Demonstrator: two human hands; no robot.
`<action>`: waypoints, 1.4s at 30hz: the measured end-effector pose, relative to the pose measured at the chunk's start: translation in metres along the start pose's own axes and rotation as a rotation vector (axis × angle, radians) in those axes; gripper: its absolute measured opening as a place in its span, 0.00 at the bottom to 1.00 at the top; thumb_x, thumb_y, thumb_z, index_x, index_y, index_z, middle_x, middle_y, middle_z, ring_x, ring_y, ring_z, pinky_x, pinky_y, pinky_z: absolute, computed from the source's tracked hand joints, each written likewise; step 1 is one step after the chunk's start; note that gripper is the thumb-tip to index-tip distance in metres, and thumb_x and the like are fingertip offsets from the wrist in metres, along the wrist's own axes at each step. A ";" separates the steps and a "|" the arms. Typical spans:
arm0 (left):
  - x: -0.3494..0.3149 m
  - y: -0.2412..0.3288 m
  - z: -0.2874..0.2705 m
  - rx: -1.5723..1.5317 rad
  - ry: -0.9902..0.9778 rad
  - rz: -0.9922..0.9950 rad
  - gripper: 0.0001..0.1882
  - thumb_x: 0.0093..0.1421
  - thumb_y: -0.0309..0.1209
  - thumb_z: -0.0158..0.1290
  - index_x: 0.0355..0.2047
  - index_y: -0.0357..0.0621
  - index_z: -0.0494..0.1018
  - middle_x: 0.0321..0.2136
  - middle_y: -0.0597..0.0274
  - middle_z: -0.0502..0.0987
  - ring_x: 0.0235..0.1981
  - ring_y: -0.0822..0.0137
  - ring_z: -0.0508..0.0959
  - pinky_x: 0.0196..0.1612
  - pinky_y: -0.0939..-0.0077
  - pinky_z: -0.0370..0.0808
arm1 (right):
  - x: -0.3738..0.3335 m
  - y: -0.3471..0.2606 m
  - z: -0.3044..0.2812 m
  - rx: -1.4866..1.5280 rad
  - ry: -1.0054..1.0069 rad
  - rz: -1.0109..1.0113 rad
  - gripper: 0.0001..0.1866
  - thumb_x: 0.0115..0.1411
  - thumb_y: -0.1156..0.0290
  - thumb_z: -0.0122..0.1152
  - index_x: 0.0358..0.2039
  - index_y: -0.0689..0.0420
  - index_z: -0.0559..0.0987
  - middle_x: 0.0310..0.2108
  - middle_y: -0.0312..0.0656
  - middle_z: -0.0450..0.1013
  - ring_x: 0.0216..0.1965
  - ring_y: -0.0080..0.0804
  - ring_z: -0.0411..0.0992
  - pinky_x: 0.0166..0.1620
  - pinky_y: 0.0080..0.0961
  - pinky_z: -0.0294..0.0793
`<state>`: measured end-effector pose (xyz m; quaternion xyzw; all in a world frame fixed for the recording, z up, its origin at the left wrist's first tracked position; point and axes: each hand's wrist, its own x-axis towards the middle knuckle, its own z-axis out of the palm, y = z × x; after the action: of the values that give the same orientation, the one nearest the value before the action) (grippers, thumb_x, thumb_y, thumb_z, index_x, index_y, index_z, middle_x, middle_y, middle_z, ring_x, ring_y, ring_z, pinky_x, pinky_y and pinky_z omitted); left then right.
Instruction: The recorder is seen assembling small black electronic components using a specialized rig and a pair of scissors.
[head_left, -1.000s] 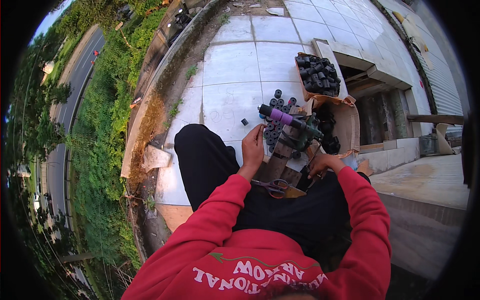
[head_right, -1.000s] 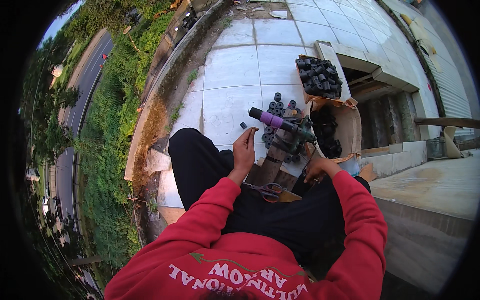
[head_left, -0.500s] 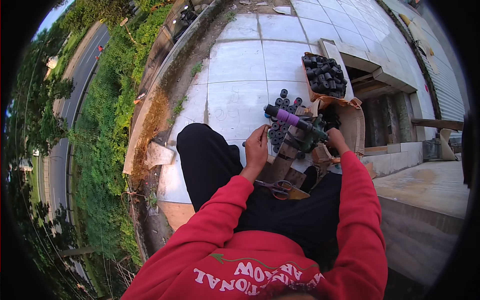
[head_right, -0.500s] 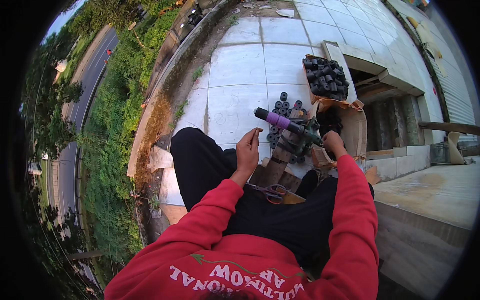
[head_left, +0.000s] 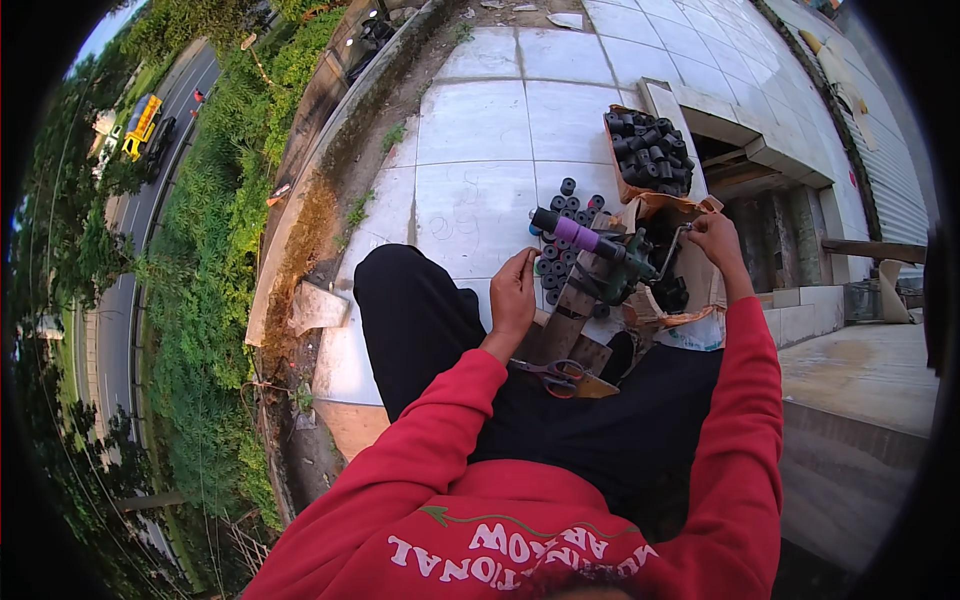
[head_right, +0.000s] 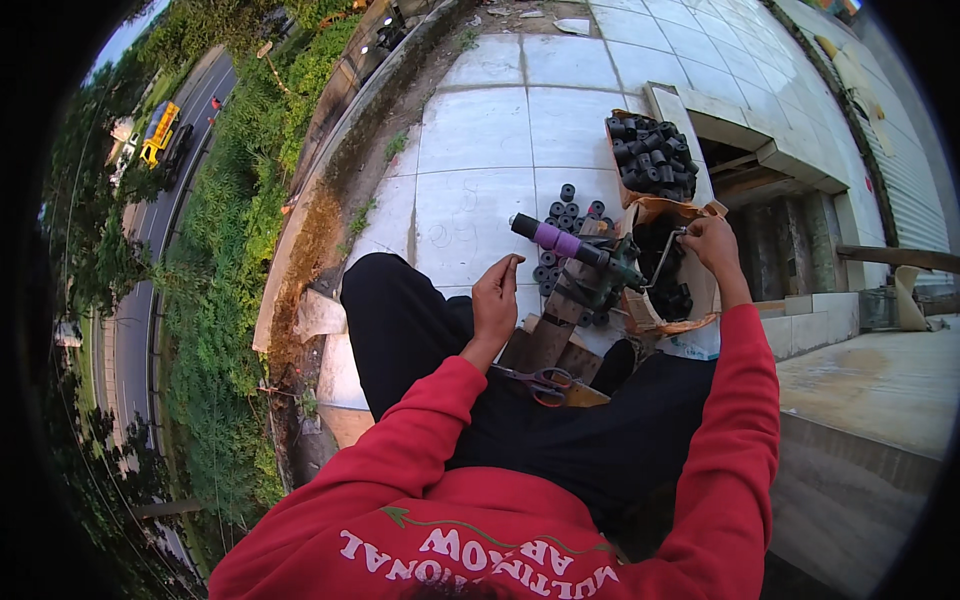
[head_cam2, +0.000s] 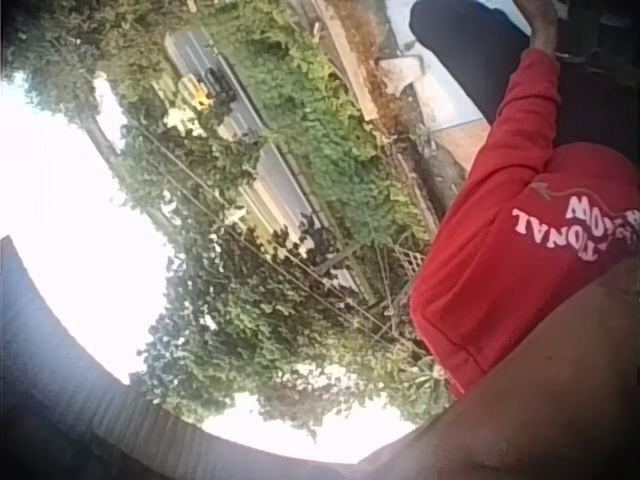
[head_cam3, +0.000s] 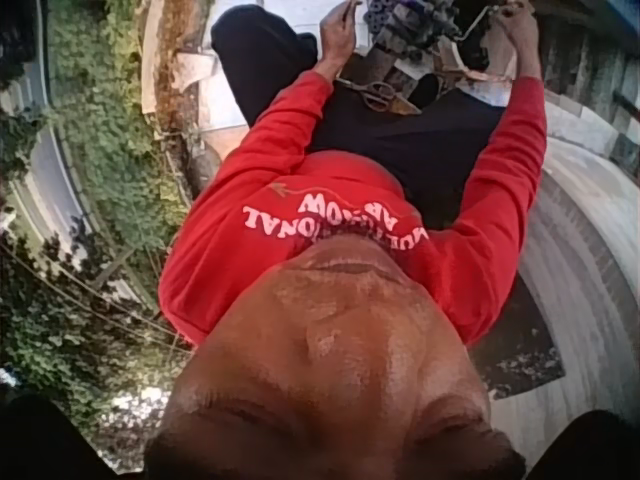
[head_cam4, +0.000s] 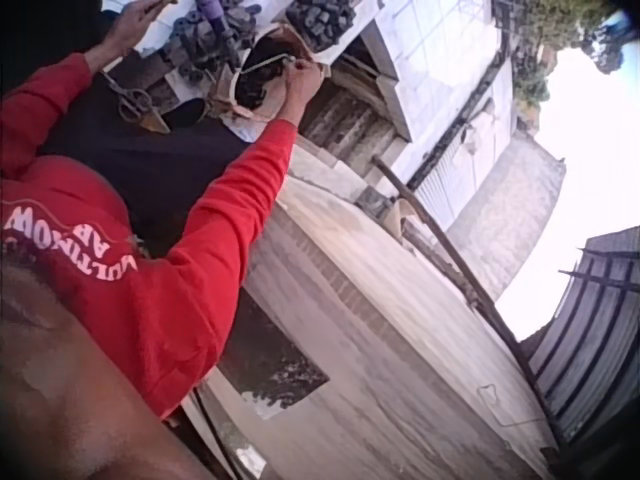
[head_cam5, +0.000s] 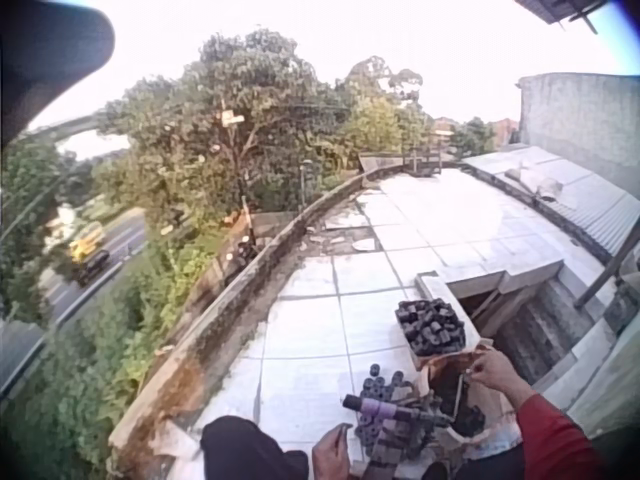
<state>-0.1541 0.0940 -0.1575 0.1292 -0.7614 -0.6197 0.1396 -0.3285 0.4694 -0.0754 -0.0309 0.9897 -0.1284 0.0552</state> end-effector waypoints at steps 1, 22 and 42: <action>0.000 0.001 0.002 -0.007 0.004 0.010 0.11 0.75 0.30 0.53 0.50 0.35 0.80 0.39 0.45 0.84 0.34 0.55 0.84 0.40 0.68 0.77 | -0.006 -0.002 -0.014 -0.006 0.034 -0.028 0.11 0.54 0.65 0.77 0.34 0.59 0.89 0.29 0.48 0.83 0.32 0.42 0.82 0.41 0.37 0.80; 0.008 -0.004 0.001 0.006 0.042 0.006 0.13 0.76 0.31 0.52 0.49 0.34 0.80 0.38 0.44 0.84 0.33 0.55 0.84 0.39 0.67 0.77 | -0.161 -0.066 -0.019 0.176 -0.965 -0.184 0.14 0.60 0.61 0.75 0.36 0.61 0.90 0.26 0.40 0.85 0.28 0.25 0.82 0.36 0.27 0.78; 0.017 0.030 -0.015 -0.156 -0.161 -0.020 0.14 0.77 0.33 0.51 0.49 0.37 0.82 0.21 0.68 0.71 0.24 0.78 0.71 0.30 0.77 0.70 | -0.132 -0.044 0.065 0.073 -1.268 -0.163 0.15 0.61 0.56 0.75 0.35 0.56 0.91 0.29 0.31 0.86 0.30 0.18 0.80 0.35 0.21 0.76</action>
<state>-0.1647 0.0802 -0.1244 0.0751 -0.7183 -0.6868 0.0814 -0.1881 0.4202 -0.1128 -0.1744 0.7544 -0.1226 0.6208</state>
